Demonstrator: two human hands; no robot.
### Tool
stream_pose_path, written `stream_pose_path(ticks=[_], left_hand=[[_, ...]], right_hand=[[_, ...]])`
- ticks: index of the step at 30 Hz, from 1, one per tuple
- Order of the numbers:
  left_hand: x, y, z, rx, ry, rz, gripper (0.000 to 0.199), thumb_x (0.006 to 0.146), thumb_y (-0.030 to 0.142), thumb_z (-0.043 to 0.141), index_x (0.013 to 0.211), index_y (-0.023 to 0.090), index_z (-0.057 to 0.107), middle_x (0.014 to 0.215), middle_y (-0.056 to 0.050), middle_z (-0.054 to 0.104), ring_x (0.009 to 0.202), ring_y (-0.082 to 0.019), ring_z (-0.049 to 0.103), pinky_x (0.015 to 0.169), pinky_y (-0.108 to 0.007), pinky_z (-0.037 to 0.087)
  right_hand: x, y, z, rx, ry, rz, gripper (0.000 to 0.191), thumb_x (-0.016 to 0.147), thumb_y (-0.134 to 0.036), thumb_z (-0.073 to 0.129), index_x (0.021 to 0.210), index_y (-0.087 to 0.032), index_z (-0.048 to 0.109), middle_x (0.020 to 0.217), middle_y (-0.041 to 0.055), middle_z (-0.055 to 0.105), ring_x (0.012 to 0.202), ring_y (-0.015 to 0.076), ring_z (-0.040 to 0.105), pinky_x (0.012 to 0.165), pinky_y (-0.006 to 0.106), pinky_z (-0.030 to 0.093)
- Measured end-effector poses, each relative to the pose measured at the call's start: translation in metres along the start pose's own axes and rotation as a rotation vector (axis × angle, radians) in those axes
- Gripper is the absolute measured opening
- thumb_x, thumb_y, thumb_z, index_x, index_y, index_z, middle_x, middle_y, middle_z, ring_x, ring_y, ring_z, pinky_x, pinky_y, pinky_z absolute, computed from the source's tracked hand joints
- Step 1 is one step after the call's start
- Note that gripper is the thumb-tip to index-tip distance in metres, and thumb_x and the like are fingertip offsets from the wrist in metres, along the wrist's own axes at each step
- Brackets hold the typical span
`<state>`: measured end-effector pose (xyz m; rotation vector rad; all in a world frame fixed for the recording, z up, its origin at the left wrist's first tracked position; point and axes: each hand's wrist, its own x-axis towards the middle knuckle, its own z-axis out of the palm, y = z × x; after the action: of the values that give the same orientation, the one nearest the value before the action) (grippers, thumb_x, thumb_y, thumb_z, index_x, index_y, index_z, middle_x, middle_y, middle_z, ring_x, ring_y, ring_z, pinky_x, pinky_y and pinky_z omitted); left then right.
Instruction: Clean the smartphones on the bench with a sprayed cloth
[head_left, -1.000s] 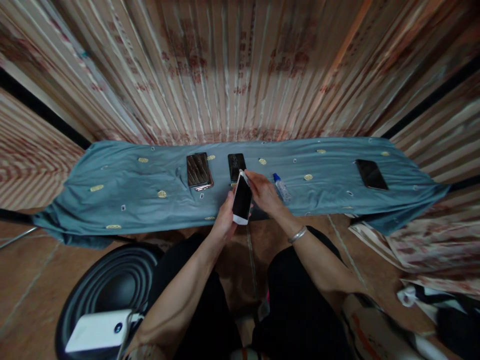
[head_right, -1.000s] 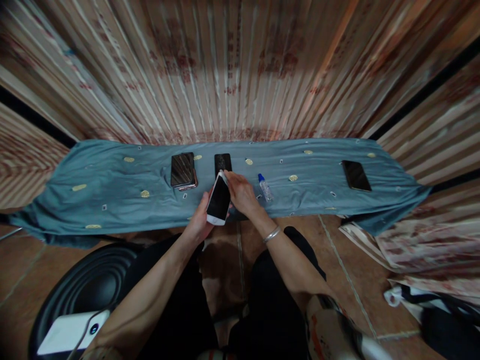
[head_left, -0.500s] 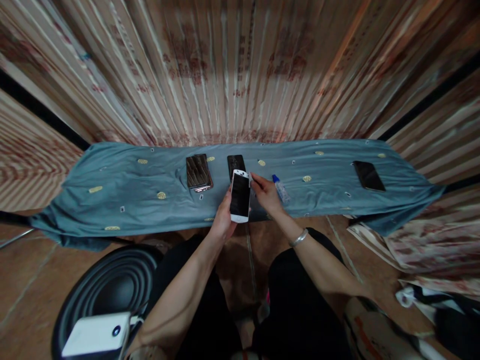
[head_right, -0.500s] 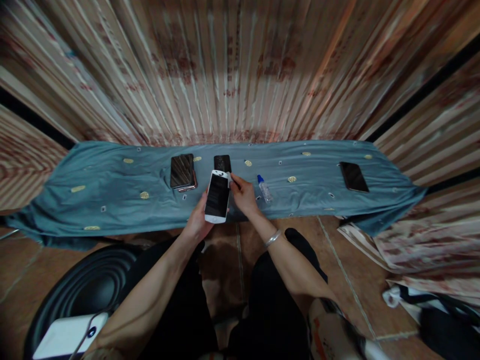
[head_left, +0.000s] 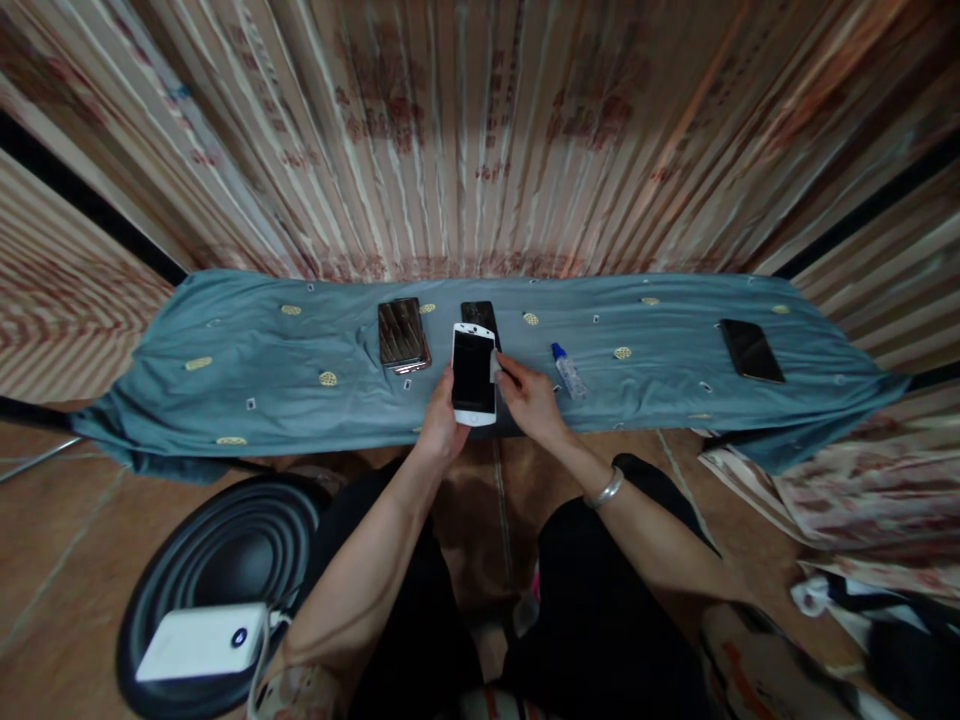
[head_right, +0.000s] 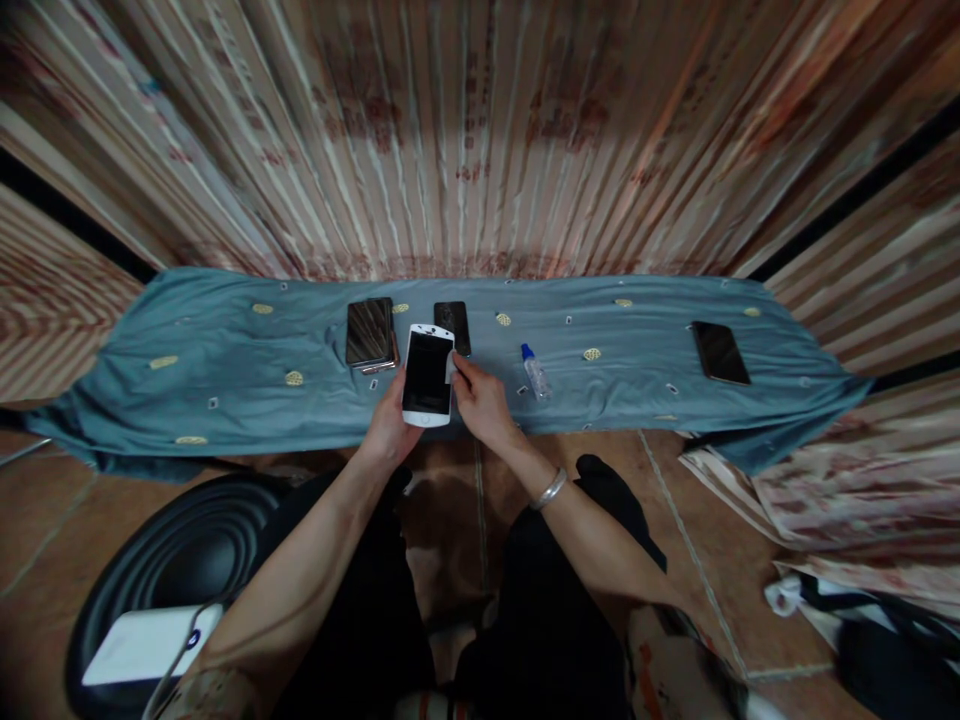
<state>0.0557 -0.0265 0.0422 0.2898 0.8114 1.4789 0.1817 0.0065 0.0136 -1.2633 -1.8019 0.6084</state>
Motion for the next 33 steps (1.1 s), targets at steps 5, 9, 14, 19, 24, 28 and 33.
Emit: stream_pose_path(ticks=[5,9,14,19,24,28,33], left_hand=[[0.005,0.003,0.001,-0.015,0.033,-0.019,0.034,0.098,0.029,0.041,0.113,0.013,0.067,0.099,-0.006,0.075,0.099,-0.017,0.068,0.100,-0.032,0.046],[0.007,0.010,0.002,-0.034,0.068,-0.022,0.033,0.098,0.030,0.041,0.113,0.015,0.067,0.098,-0.005,0.075,0.098,-0.017,0.068,0.098,-0.032,0.047],[0.008,0.014,0.000,-0.046,0.043,-0.033,0.041,0.100,0.040,0.035,0.115,0.016,0.066,0.094,-0.006,0.075,0.094,-0.020,0.070,0.093,-0.036,0.050],[0.010,0.017,-0.005,-0.023,0.016,-0.075,0.054,0.099,0.049,0.028,0.114,0.013,0.066,0.091,-0.012,0.075,0.090,-0.023,0.071,0.088,-0.038,0.051],[0.012,0.019,-0.010,0.009,0.011,-0.138,0.062,0.097,0.055,0.027,0.118,0.011,0.065,0.090,-0.013,0.074,0.086,-0.024,0.070,0.082,-0.038,0.052],[0.011,0.019,-0.009,-0.001,0.000,-0.134,0.063,0.098,0.053,0.023,0.112,0.010,0.067,0.085,-0.012,0.074,0.082,-0.023,0.070,0.082,-0.036,0.052],[0.007,0.014,-0.005,-0.061,0.002,-0.124,0.062,0.095,0.058,0.032,0.114,0.010,0.066,0.089,-0.013,0.074,0.086,-0.024,0.070,0.086,-0.038,0.052]], right_hand=[[-0.008,-0.007,-0.005,-0.001,-0.027,0.000,0.039,0.093,-0.025,0.047,0.126,-0.016,0.064,0.122,0.0095,0.070,0.114,0.0259,0.066,0.101,0.041,0.051],[-0.019,-0.011,-0.006,0.011,-0.081,-0.032,0.037,0.092,-0.026,0.049,0.125,-0.019,0.065,0.122,0.0073,0.070,0.112,0.0247,0.067,0.098,0.040,0.053],[-0.031,-0.014,-0.006,0.014,-0.156,-0.086,0.037,0.092,-0.025,0.049,0.124,-0.022,0.066,0.119,0.0054,0.072,0.110,0.0246,0.068,0.095,0.039,0.054],[-0.038,-0.019,-0.008,-0.044,-0.212,-0.188,0.038,0.095,-0.024,0.045,0.129,-0.021,0.062,0.119,0.0073,0.072,0.107,0.0239,0.069,0.092,0.038,0.056],[-0.042,-0.027,-0.012,-0.312,-0.210,-0.418,0.040,0.098,-0.016,0.039,0.132,-0.015,0.059,0.118,0.0144,0.070,0.104,0.0263,0.065,0.095,0.044,0.052],[-0.040,-0.031,-0.016,-0.445,-0.153,-0.520,0.038,0.098,-0.013,0.039,0.127,-0.015,0.063,0.120,0.0153,0.067,0.107,0.0276,0.060,0.094,0.045,0.051],[-0.042,-0.034,-0.012,-0.397,-0.171,-0.597,0.038,0.099,-0.015,0.039,0.130,-0.020,0.060,0.120,0.0135,0.066,0.109,0.0262,0.057,0.093,0.045,0.050]])
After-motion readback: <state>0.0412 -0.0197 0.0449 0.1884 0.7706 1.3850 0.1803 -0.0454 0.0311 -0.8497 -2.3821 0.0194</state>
